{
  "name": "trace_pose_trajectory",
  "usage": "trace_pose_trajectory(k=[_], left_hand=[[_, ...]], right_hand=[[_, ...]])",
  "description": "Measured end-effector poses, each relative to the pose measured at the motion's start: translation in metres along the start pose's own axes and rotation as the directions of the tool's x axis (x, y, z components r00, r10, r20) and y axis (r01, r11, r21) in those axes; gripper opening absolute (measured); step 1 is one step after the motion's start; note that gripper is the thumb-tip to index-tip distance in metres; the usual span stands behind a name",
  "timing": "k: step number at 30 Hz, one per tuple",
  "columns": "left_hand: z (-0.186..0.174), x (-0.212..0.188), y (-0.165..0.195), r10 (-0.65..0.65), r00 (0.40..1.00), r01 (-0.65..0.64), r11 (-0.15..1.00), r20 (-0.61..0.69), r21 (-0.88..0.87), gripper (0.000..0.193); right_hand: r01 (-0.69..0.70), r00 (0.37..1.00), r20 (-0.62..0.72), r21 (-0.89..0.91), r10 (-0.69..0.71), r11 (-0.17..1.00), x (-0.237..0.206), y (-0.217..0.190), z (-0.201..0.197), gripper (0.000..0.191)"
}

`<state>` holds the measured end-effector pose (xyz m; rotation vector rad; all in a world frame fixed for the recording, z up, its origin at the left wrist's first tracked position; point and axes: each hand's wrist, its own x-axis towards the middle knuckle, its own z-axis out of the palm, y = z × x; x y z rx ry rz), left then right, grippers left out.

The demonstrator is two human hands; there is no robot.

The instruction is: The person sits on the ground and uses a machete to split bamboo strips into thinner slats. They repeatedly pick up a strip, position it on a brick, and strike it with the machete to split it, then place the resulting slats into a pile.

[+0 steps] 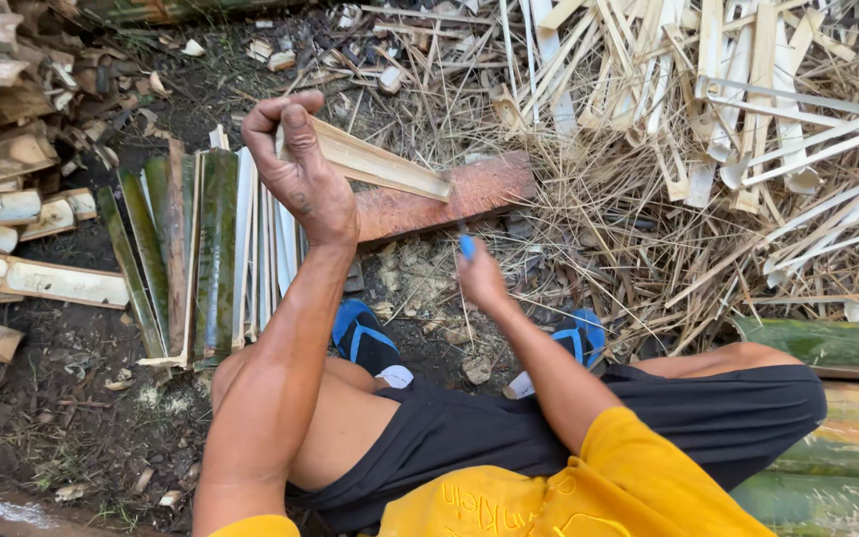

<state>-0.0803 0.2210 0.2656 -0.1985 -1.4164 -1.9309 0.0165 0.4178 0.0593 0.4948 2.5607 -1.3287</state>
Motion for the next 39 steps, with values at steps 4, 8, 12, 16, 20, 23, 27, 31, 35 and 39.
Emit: trace_pose_trajectory(k=[4, 8, 12, 16, 20, 23, 27, 31, 35, 39], left_hand=[[0.001, 0.012, 0.011, 0.037, 0.985, -0.042, 0.999, 0.171, 0.03, 0.039], [0.003, 0.019, 0.02, 0.058, 0.903, -0.176, 0.954, 0.426, 0.242, 0.059], [0.005, 0.016, 0.012, 0.017, 0.886, -0.213, 0.902, 0.463, 0.375, 0.046], [0.004, 0.009, -0.005, 0.019, 0.899, -0.179, 0.927, 0.437, 0.329, 0.04], [-0.001, 0.016, -0.014, 0.049, 0.906, -0.208, 0.916, 0.42, 0.343, 0.039], [0.001, 0.026, -0.016, 0.068, 0.911, -0.206, 0.929, 0.408, 0.307, 0.041], [0.015, 0.024, -0.016, 0.089, 0.962, -0.169, 0.936, 0.257, 0.308, 0.037], [0.032, 0.009, -0.013, 0.108, 0.979, -0.153, 0.949, 0.171, 0.276, 0.033], [0.039, 0.003, -0.013, 0.15, 0.976, -0.196, 0.921, 0.158, 0.336, 0.032], [0.034, 0.007, -0.019, 0.07, 0.987, -0.105, 0.964, 0.148, 0.245, 0.032]], right_hand=[[0.137, 0.989, -0.014, -0.252, -0.145, 0.958, 0.032, 0.06, -0.018, 0.035], [0.132, 0.99, 0.063, -0.153, -0.124, 0.979, 0.004, 0.004, -0.041, 0.031], [0.27, 0.952, 0.116, 0.11, -0.282, 0.957, -0.064, -0.087, -0.075, 0.021], [0.439, 0.896, 0.003, 0.142, -0.444, 0.887, -0.086, -0.094, -0.066, 0.019], [0.214, 0.977, 0.004, -0.023, -0.214, 0.977, -0.025, -0.017, -0.022, 0.024], [-0.051, 0.994, 0.079, -0.281, 0.076, 0.958, 0.017, 0.048, -0.026, 0.037], [0.146, 0.989, 0.052, -0.184, -0.139, 0.972, 0.021, 0.042, -0.039, 0.035], [0.252, 0.966, 0.055, 0.049, -0.254, 0.967, -0.03, -0.05, -0.058, 0.025], [0.352, 0.936, -0.03, 0.142, -0.352, 0.925, -0.075, -0.138, -0.079, 0.025], [0.35, 0.933, 0.027, 0.147, -0.358, 0.925, -0.079, -0.157, -0.095, 0.021]])
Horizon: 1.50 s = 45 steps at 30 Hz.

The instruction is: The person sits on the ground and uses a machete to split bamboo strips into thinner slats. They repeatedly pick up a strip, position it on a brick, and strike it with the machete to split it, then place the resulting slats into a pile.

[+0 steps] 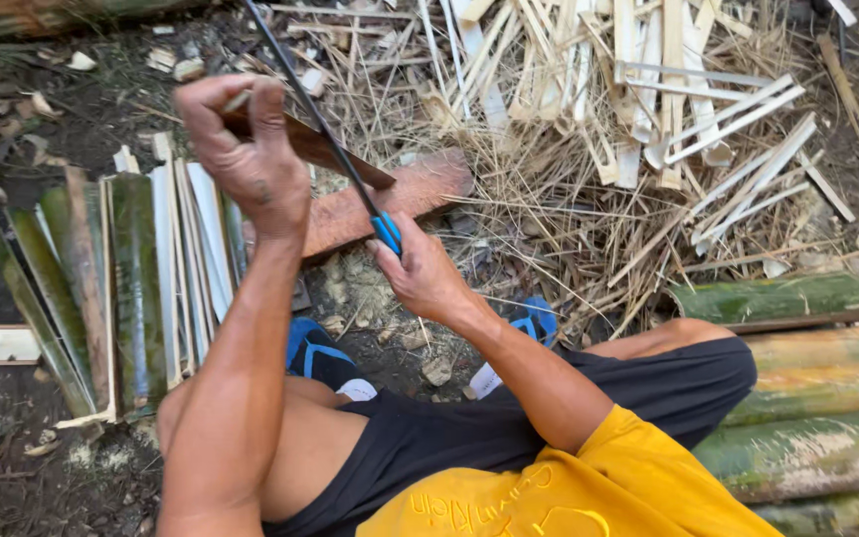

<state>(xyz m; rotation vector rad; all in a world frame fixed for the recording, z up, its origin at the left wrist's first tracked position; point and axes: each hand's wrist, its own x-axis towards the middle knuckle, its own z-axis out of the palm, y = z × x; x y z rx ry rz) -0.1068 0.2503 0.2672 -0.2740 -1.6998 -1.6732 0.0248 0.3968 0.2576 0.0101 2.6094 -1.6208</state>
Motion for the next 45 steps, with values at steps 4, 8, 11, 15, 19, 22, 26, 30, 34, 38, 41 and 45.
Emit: trace_pose_trajectory(k=[4, 8, 11, 15, 19, 22, 26, 30, 34, 38, 41, 45], left_hand=[[-0.009, -0.004, -0.004, 0.1, 0.995, -0.102, 0.992, 0.026, 0.08, 0.03], [-0.02, 0.003, -0.008, -0.032, 0.999, 0.031, 0.999, -0.026, -0.018, 0.035], [-0.025, 0.011, -0.028, 0.014, 0.998, -0.017, 0.999, -0.062, -0.036, 0.037], [-0.025, -0.014, -0.084, -0.22, 0.975, 0.209, 0.957, -0.031, -0.199, 0.09], [-0.026, -0.06, -0.13, -0.559, 0.781, 0.519, 0.829, 0.277, 0.209, 0.038], [-0.023, -0.059, -0.131, -0.529, 0.78, 0.461, 0.847, 0.333, 0.265, 0.049], [-0.015, -0.021, -0.105, -0.517, 0.852, 0.509, 0.855, 0.088, 0.098, 0.086], [-0.021, 0.007, -0.075, -0.42, 0.894, 0.444, 0.875, 0.153, -0.193, 0.046], [-0.031, 0.004, -0.071, -0.295, 0.894, 0.236, 0.95, 0.337, 0.205, 0.035], [-0.026, -0.015, -0.081, -0.155, 0.953, 0.062, 0.941, 0.261, 0.333, 0.035], [-0.017, -0.029, -0.083, -0.227, 0.944, 0.157, 0.948, 0.239, 0.277, 0.038], [-0.008, -0.029, -0.069, -0.383, 0.884, 0.3, 0.905, 0.268, 0.303, 0.038]], right_hand=[[-0.022, 0.999, -0.027, -0.043, 0.021, 0.999, 0.008, 0.06, 0.02, 0.024], [-0.224, 0.972, -0.107, -0.157, 0.209, 0.962, 0.034, 0.16, 0.047, 0.03], [-0.304, 0.952, -0.131, -0.268, 0.278, 0.914, 0.043, 0.223, 0.039, 0.034], [-0.272, 0.961, -0.089, -0.153, 0.261, 0.95, 0.034, 0.249, 0.042, 0.033], [-0.251, 0.964, -0.118, -0.115, 0.237, 0.961, 0.008, 0.249, 0.053, 0.033], [-0.203, 0.976, -0.114, -0.148, 0.187, 0.968, -0.004, 0.245, 0.05, 0.031], [-0.454, 0.891, 0.013, 0.03, 0.454, 0.89, -0.006, 0.237, 0.038, 0.026], [-0.505, 0.863, 0.091, 0.186, 0.497, 0.843, -0.005, 0.221, 0.037, 0.023], [-0.585, 0.809, 0.17, 0.331, 0.563, 0.741, -0.006, 0.211, 0.042, 0.023], [-0.561, 0.823, 0.147, 0.364, 0.549, 0.743, -0.009, 0.216, 0.045, 0.022], [-0.548, 0.83, 0.14, 0.383, 0.54, 0.744, -0.014, 0.226, 0.046, 0.024], [-0.529, 0.845, 0.106, 0.318, 0.525, 0.787, -0.018, 0.229, 0.046, 0.024]])
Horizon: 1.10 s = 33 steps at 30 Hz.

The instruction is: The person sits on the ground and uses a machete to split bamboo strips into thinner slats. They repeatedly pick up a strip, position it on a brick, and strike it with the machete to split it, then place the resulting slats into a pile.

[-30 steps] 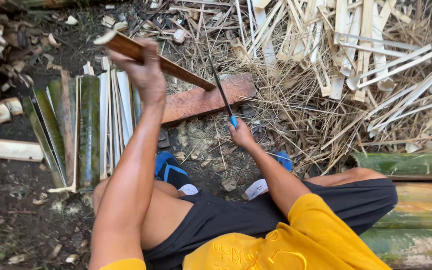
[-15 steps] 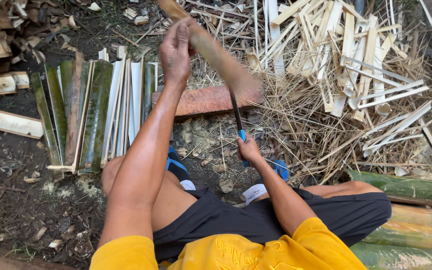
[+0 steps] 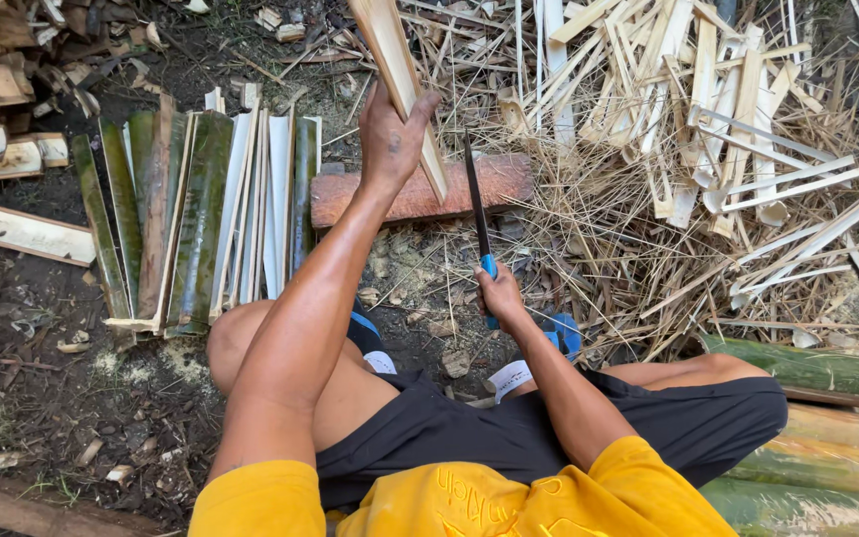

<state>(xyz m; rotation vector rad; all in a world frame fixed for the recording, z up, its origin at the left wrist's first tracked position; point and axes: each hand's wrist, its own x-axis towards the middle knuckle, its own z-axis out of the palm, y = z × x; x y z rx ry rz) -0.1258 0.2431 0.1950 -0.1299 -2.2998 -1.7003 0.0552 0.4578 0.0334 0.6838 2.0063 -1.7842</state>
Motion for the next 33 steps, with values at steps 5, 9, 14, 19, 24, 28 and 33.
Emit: trace_pose_trajectory(k=[5, 9, 14, 19, 24, 28, 33], left_hand=[[-0.023, 0.017, 0.041, 0.241, 0.939, -0.298, 0.926, -0.245, -0.23, 0.049], [-0.047, 0.023, 0.062, 0.199, 0.888, -0.416, 0.735, -0.415, -0.535, 0.041], [-0.048, 0.009, 0.059, 0.231, 0.861, -0.452, 0.756, -0.454, -0.473, 0.032], [-0.055, 0.01, 0.046, 0.217, 0.873, -0.411, 0.811, -0.437, -0.417, 0.037], [-0.074, 0.019, 0.045, 0.155, 0.935, -0.31, 0.793, -0.319, -0.525, 0.04], [-0.081, 0.024, 0.042, 0.192, 0.981, -0.158, 0.751, -0.016, -0.641, 0.043], [-0.082, 0.023, 0.035, 0.199, 0.98, -0.125, 0.712, 0.028, -0.691, 0.043]], right_hand=[[0.245, 0.948, -0.068, -0.47, -0.311, 0.848, -0.022, -0.044, 0.008, 0.023], [0.313, 0.947, 0.086, -0.465, -0.31, 0.828, -0.065, -0.111, 0.024, 0.021], [0.537, 0.839, 0.186, -0.43, -0.511, 0.726, -0.087, -0.136, 0.051, 0.023], [0.3, 0.945, 0.051, -0.526, -0.322, 0.796, -0.012, -0.079, 0.047, 0.017], [0.244, 0.952, 0.025, -0.666, -0.306, 0.705, 0.016, -0.075, 0.003, 0.021], [0.339, 0.93, 0.084, -0.576, -0.359, 0.744, -0.039, -0.122, 0.002, 0.025], [0.428, 0.891, 0.097, -0.505, -0.443, 0.749, -0.063, -0.113, 0.025, 0.025]])
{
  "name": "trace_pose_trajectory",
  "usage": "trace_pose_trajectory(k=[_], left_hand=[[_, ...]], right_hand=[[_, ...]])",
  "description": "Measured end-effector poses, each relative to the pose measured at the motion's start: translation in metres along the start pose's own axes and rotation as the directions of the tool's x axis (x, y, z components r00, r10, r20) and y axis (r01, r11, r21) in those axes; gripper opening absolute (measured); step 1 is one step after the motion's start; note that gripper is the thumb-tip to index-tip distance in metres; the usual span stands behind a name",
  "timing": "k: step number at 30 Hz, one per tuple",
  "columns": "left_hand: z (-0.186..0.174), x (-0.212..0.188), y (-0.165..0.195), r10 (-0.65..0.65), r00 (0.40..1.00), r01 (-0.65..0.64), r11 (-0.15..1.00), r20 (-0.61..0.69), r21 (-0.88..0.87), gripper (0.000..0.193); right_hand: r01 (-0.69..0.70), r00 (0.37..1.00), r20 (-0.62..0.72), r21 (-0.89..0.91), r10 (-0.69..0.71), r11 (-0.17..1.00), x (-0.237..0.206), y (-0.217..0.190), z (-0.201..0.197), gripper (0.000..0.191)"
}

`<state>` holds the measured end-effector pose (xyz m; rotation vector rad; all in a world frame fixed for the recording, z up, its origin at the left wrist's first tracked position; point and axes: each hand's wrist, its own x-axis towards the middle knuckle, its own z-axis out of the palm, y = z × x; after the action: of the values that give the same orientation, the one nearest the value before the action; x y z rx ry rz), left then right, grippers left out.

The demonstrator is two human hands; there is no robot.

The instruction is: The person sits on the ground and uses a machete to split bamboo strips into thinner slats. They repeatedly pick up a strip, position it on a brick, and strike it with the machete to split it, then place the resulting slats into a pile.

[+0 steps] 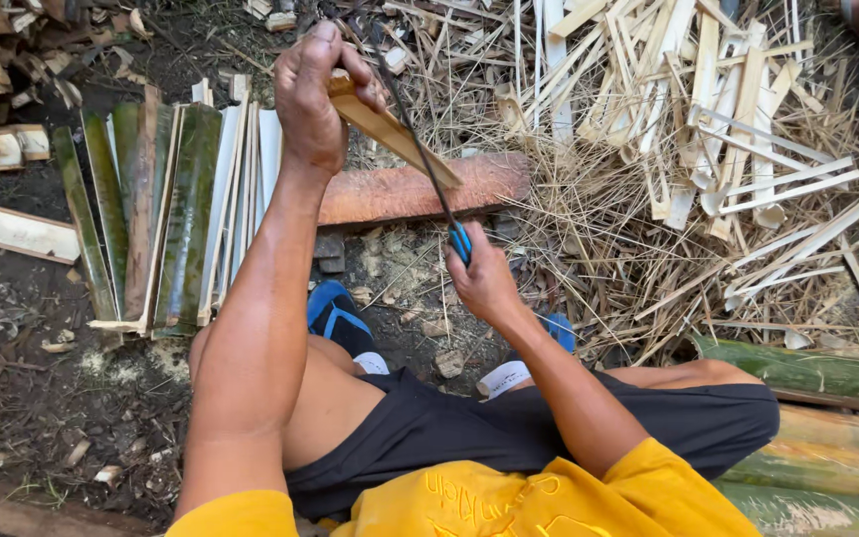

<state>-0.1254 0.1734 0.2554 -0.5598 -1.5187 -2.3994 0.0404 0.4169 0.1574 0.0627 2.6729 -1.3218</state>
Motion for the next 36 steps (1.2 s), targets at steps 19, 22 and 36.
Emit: trace_pose_trajectory(k=[19, 22, 36], left_hand=[[0.032, -0.004, 0.002, 0.243, 0.948, -0.318, 0.68, 0.206, 0.661, 0.038], [0.035, -0.006, 0.002, 0.212, 0.962, -0.272, 0.74, 0.17, 0.615, 0.036], [0.026, -0.005, 0.014, 0.243, 0.964, -0.12, 0.75, -0.102, 0.65, 0.038]], right_hand=[[-0.155, 0.987, 0.056, 0.111, 0.15, 0.982, 0.009, 0.019, -0.01, 0.025], [0.019, 0.999, 0.025, 0.12, -0.022, 0.993, -0.004, -0.015, -0.022, 0.025], [-0.151, 0.989, -0.012, -0.116, 0.15, 0.982, 0.041, 0.109, 0.015, 0.029]])
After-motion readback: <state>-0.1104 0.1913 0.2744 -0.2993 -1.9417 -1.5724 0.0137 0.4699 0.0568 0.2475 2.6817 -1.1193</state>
